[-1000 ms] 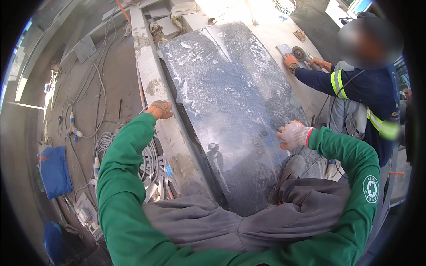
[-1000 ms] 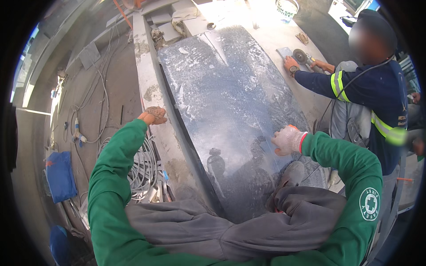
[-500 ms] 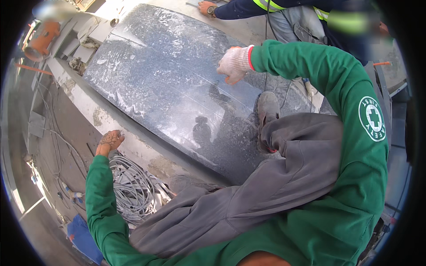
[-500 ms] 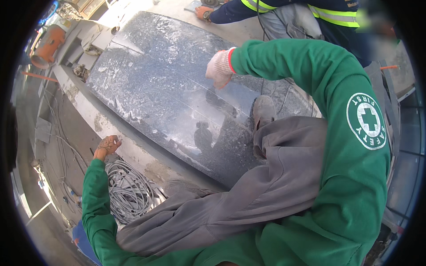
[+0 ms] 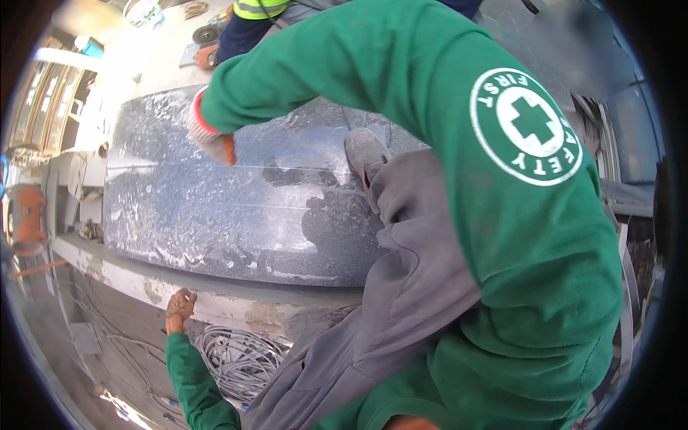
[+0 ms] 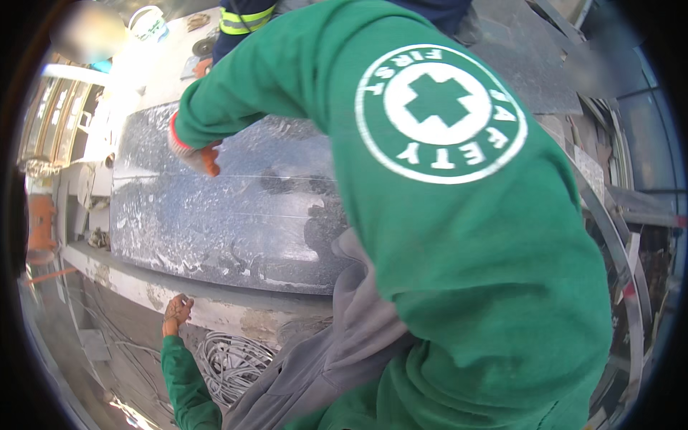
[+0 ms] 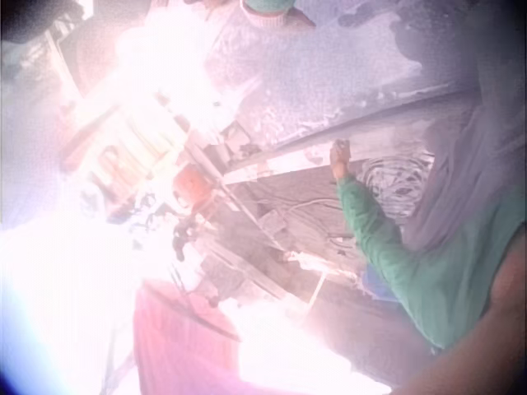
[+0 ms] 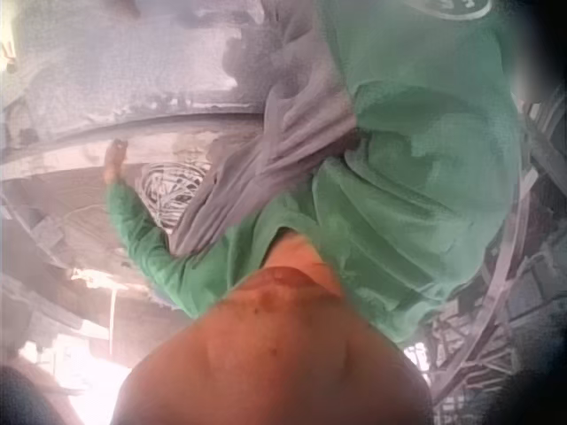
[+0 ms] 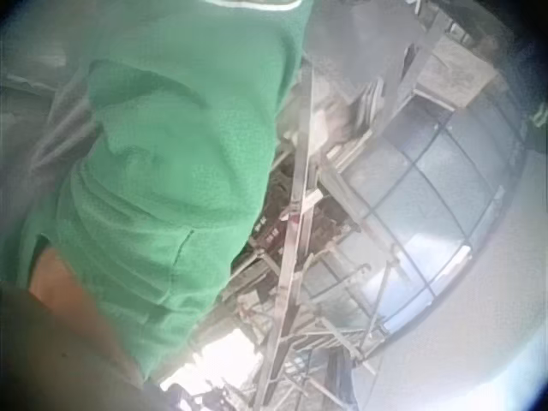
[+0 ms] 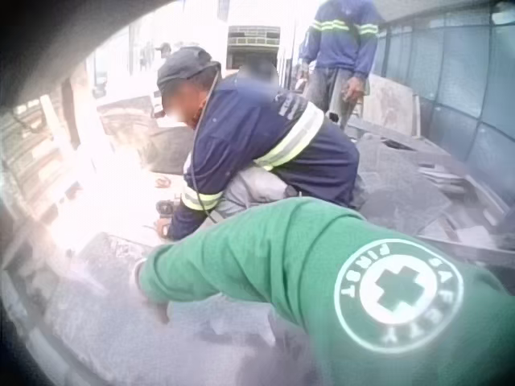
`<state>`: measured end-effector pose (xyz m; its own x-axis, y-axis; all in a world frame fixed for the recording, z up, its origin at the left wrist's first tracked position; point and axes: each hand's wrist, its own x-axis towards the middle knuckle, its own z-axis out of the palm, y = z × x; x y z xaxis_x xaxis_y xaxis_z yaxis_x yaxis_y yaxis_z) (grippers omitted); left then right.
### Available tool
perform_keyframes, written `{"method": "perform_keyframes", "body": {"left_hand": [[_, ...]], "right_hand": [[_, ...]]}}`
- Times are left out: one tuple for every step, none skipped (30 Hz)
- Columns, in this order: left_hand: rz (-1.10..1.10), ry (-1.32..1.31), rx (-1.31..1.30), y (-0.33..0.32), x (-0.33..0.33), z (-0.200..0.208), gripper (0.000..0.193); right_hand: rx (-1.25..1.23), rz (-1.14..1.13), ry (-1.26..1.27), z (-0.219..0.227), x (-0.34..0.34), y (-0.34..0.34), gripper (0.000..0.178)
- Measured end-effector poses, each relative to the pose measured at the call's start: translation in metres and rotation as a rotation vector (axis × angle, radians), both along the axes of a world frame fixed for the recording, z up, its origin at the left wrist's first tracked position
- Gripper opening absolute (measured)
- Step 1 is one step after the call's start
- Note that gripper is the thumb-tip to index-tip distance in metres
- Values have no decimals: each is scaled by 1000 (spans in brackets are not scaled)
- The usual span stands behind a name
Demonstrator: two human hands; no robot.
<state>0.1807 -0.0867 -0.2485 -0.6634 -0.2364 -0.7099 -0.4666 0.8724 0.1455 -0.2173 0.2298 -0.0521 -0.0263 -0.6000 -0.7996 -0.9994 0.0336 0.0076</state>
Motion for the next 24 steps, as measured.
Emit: {"method": "perform_keyframes", "body": {"left_hand": [[94,-126,-27,17,-8,0,35],[35,-113,-89,-24,7,-26,38],[35,-179,-79,-55,18,-48,43],[-52,-255,-10,30,-25,-56,43],[-61,-261,-60,28,-29,-33,43],[-22,-249,-136,3,-24,1,43],[-60,-236,-135,11,-37,8,43],[-98,-225,-125,18,-54,11,43],[-114,-208,-143,18,-69,23,43],[-128,-191,-162,21,-82,34,43],[-150,-175,-185,18,-102,48,43],[-163,-150,-203,15,-122,59,43],[-174,-137,-212,11,-142,65,43],[-188,-120,-226,6,-163,74,43],[-197,-98,-239,2,-186,82,43],[-199,-74,-245,-1,-207,91,43],[-194,-49,-256,-9,-223,102,43],[-200,-23,-255,-10,-249,109,43],[-199,5,-266,-14,-269,122,43],[-197,32,-276,-15,-287,130,43],[-212,46,-244,-2,-318,114,43],[-199,70,-262,-3,-323,131,43],[-194,96,-262,2,-346,133,43],[-185,104,-261,4,-350,136,43]], "right_hand": [[-60,-97,-43,-5,5,-7,58],[-174,-169,-76,6,10,-26,58],[-246,-229,-119,4,2,-31,57],[-209,-371,-153,-26,3,13,57],[-284,-415,-182,-21,-1,10,57],[-390,-390,-197,-2,2,-20,57],[-406,-420,-187,7,10,-16,57],[-409,-450,-175,13,13,-8,56],[-428,-466,-181,16,17,-10,56],[-453,-465,-183,20,20,-13,56],[-480,-476,-197,22,18,-15,56],[-496,-483,-205,23,17,-18,56],[-499,-483,-219,19,19,-22,55],[-504,-483,-228,15,18,-22,55],[-511,-482,-237,15,17,-21,55],[-513,-478,-239,16,16,-23,55],[-520,-467,-244,18,17,-29,55],[-518,-467,-246,15,14,-27,54],[-515,-475,-253,12,11,-18,54],[-520,-470,-255,13,11,-17,54],[-495,-490,-257,1,11,-16,54],[-517,-471,-252,8,11,-23,54],[-509,-468,-255,7,11,-26,54],[-514,-454,-254,7,13,-31,53]]}}
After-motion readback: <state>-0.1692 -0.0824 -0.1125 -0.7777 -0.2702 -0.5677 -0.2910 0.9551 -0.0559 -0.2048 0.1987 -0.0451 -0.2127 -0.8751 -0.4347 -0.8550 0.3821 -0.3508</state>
